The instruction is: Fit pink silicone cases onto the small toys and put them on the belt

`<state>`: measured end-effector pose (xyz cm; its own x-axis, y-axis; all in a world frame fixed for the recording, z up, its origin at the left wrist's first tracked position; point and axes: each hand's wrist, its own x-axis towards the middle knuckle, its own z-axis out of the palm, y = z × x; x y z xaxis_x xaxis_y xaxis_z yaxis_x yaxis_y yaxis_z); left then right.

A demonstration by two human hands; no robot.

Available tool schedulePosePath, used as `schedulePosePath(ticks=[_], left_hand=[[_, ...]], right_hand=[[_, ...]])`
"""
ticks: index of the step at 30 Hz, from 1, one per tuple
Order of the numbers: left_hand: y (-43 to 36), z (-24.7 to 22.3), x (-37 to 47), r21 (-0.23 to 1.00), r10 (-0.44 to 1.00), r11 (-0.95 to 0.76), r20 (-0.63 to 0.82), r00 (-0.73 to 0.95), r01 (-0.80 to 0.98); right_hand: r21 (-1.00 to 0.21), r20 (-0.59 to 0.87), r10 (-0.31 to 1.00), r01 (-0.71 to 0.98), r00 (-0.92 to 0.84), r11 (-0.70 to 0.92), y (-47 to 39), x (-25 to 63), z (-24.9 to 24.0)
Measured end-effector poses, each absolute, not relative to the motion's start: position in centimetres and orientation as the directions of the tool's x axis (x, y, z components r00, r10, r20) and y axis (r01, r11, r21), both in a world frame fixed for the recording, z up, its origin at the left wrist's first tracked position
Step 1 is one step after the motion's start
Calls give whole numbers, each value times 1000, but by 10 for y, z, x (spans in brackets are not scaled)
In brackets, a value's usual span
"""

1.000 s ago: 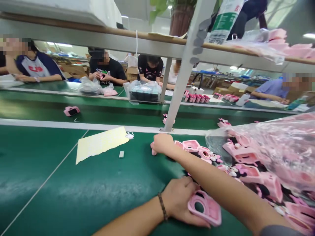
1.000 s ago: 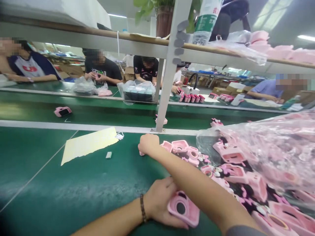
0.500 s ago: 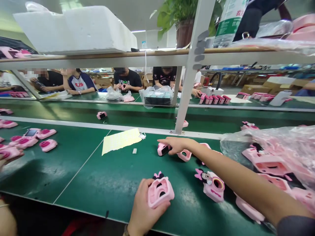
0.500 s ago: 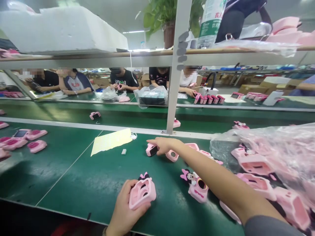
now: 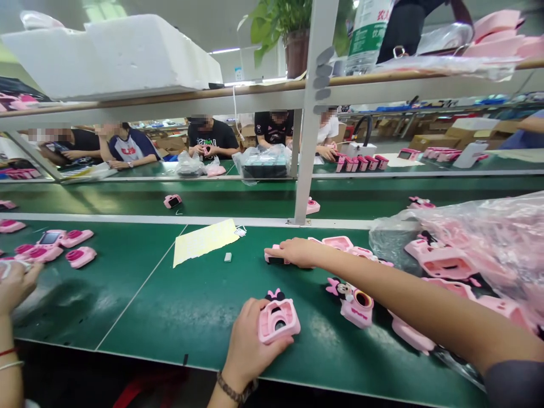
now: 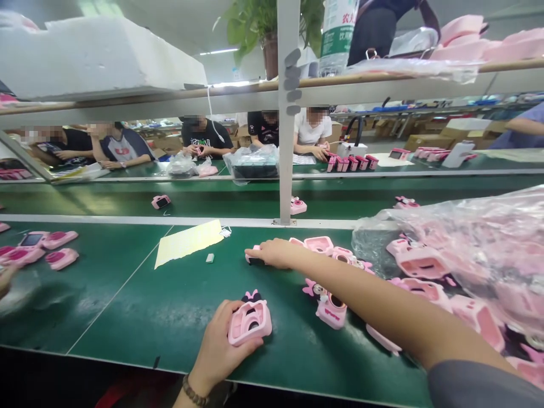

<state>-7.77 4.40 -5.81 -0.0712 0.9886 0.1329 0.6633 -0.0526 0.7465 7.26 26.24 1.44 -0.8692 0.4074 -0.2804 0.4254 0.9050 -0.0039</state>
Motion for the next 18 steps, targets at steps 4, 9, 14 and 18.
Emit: schedulePosePath(ticks=[4,9,14,18], left_hand=[[44,-58,-77,744,984,-57,154,-87,666],[44,-55,-77,765,981,-46,156,-115,643],[43,-56,-79,811,968,-42,179,-179,584],[43,-56,-79,814,983,-101,172,-72,571]], right_hand=[[-146,-292,469,524,-833,839,264,63,11],[-208,-255,507,559,-823,803,256,57,7],[-719,-160,455,419,-876,554,237,85,23],[-948,-127,360,220,-924,230,196,122,34]])
